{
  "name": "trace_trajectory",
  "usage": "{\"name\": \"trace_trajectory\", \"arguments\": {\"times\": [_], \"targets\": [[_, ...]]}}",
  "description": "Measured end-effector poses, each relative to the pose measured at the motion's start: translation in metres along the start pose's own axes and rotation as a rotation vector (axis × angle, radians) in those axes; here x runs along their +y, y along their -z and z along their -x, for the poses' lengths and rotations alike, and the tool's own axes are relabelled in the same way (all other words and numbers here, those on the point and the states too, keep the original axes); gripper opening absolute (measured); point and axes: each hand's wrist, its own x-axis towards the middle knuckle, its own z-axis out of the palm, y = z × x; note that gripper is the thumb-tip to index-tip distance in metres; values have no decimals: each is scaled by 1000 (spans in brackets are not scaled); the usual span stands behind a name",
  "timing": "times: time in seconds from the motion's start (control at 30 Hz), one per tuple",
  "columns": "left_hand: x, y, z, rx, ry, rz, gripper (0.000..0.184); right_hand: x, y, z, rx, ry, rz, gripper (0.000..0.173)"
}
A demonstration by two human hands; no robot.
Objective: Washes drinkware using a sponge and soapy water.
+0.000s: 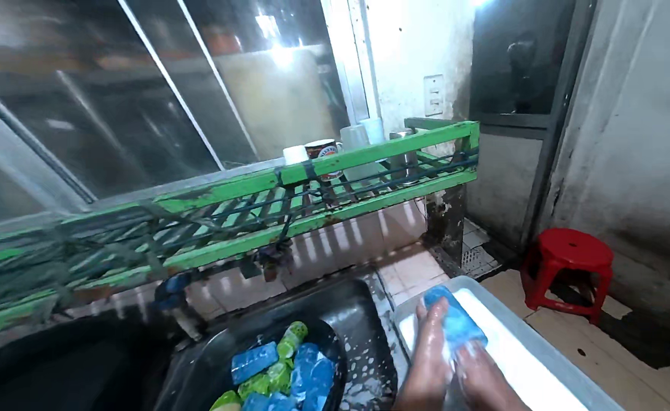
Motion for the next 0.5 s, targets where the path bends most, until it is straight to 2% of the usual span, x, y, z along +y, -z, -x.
{"name": "trace_trajectory", "arguments": {"times": [0.07,0.1,0.17,0.23,0.27,0.3,0.37,0.4,0.43,0.5], "targets": [[-13,-14,7,125,38,-40,87,41,-13,-7,7,153,307,29],[-18,-18,8,174,24,-17,85,49,-13,-13,12,143,279,32],[-22,-14,2,180,-16,49,73,34,-6,-25,57,-51,-62,33],[-14,1,-4,67,-29,89,61,-7,3,-24,219,-399,-637,25],[-8,8,-6,-1,-28,103,55,-28,6,-22,285,-527,-806,22],[-2,11,-8,-62,-22,117,49,-43,9,-19,303,-573,-822,21],[8,11,-8,-134,-5,86,44,-40,8,-13,157,-395,-514,34],[9,6,-6,-98,-22,36,47,-24,5,-12,55,-224,-247,39],[5,-2,-3,-21,-38,-13,56,3,-4,-13,30,-47,-43,43],[-5,-16,1,104,-68,-46,65,47,-16,-19,104,114,-16,47]]}}
